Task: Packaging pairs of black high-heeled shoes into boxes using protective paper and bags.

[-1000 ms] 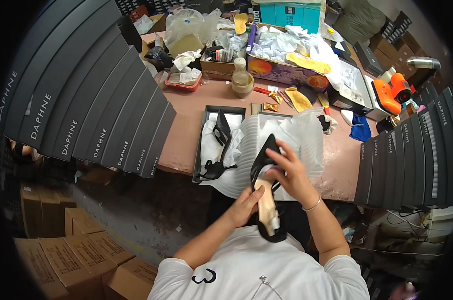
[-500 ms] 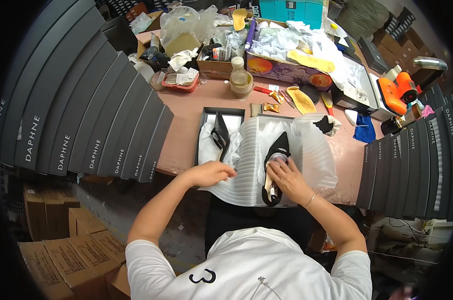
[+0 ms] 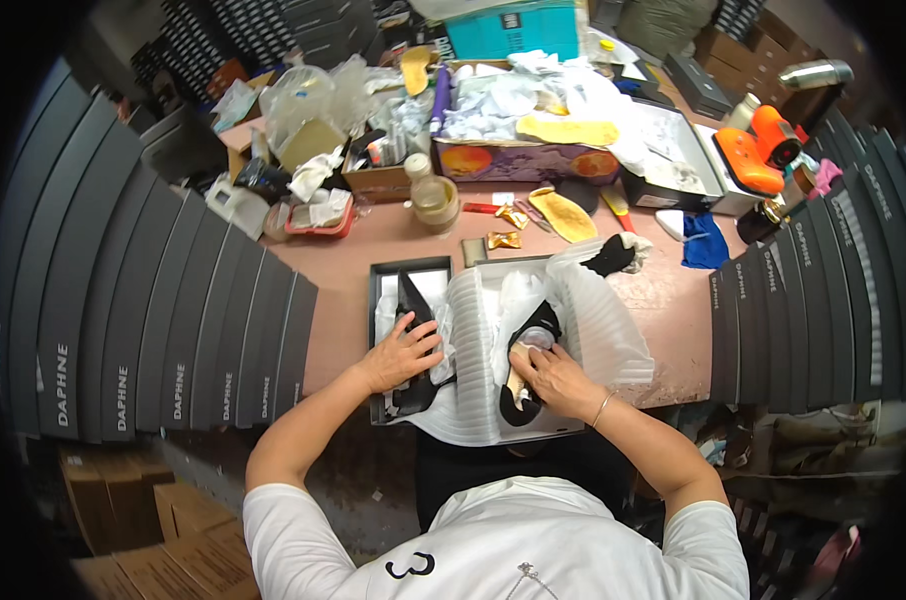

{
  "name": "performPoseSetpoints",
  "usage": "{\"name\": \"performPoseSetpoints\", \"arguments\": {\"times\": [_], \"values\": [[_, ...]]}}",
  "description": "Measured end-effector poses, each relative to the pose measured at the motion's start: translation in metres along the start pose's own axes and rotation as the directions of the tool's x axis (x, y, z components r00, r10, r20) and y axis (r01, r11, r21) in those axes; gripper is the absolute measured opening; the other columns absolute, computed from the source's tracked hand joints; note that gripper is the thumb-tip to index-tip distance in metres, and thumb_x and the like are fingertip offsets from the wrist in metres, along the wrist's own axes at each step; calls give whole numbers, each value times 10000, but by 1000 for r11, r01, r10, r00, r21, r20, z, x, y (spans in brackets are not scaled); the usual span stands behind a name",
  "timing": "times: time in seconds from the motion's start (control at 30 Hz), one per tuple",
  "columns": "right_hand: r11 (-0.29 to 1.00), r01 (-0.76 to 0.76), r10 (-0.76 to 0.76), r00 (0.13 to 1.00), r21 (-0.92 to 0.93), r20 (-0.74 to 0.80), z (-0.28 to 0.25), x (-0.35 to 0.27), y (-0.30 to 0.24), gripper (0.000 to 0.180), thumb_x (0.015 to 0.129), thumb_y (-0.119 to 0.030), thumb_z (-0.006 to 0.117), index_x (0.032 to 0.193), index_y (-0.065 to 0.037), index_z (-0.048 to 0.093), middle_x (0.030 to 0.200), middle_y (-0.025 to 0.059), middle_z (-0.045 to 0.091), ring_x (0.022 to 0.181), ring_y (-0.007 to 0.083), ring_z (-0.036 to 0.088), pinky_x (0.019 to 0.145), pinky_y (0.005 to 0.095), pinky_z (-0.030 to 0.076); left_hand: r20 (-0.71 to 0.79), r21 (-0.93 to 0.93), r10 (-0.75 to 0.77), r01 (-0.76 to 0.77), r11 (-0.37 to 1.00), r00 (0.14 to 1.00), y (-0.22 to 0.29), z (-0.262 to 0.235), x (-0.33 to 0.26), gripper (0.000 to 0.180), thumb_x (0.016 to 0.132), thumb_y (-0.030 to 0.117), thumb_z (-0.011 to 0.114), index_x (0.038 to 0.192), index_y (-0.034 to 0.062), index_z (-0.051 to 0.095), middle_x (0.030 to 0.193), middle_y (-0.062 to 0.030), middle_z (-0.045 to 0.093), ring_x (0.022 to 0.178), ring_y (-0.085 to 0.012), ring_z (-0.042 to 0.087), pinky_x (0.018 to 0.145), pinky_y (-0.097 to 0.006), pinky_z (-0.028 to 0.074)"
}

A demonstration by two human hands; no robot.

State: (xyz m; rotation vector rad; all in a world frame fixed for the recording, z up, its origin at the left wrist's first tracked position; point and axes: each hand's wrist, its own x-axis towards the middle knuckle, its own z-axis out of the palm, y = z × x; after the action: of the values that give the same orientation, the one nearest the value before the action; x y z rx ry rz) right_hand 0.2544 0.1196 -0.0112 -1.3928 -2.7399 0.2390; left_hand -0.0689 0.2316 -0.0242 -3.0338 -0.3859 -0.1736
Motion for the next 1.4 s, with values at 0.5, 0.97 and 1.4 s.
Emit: {"name": "performPoseSetpoints", "arguments": {"times": [0.5, 0.97, 1.4], "values": [[739, -21, 166, 974, 673, -152, -38, 21, 43, 360, 816, -195, 657, 1144, -63, 594, 1028, 186, 628, 948, 295, 598, 828, 404, 461, -176, -981, -834, -162, 106, 523, -9, -158, 47, 688, 808, 220, 460, 1412, -40, 256, 1102, -134, 555, 1006, -215, 562, 960, -345, 405], [720, -43, 440, 800, 693, -408, -64, 45, 10, 258, 765, -109, 674, 998, -25, 602, 940, 197, 633, 873, 399, 606, 758, 426, 483, 221, -602, -522, -305, -738, 824, 110, -119, 76, 716, 832, 367, 440, 1414, -23, 290, 1279, -185, 476, 1073, -298, 562, 902, -458, 491], [-253, 229, 487, 870, 940, -81, -151, -3, 18, 226, 960, -249, 552, 1068, -50, 558, 876, -31, 579, 743, 45, 552, 629, 203, 464, 393, -592, -591, -299, -749, 704, 115, -90, 64, 521, 897, 305, 431, 1293, -33, 433, 1102, -140, 557, 869, -279, 616, 842, -419, 515]]}}
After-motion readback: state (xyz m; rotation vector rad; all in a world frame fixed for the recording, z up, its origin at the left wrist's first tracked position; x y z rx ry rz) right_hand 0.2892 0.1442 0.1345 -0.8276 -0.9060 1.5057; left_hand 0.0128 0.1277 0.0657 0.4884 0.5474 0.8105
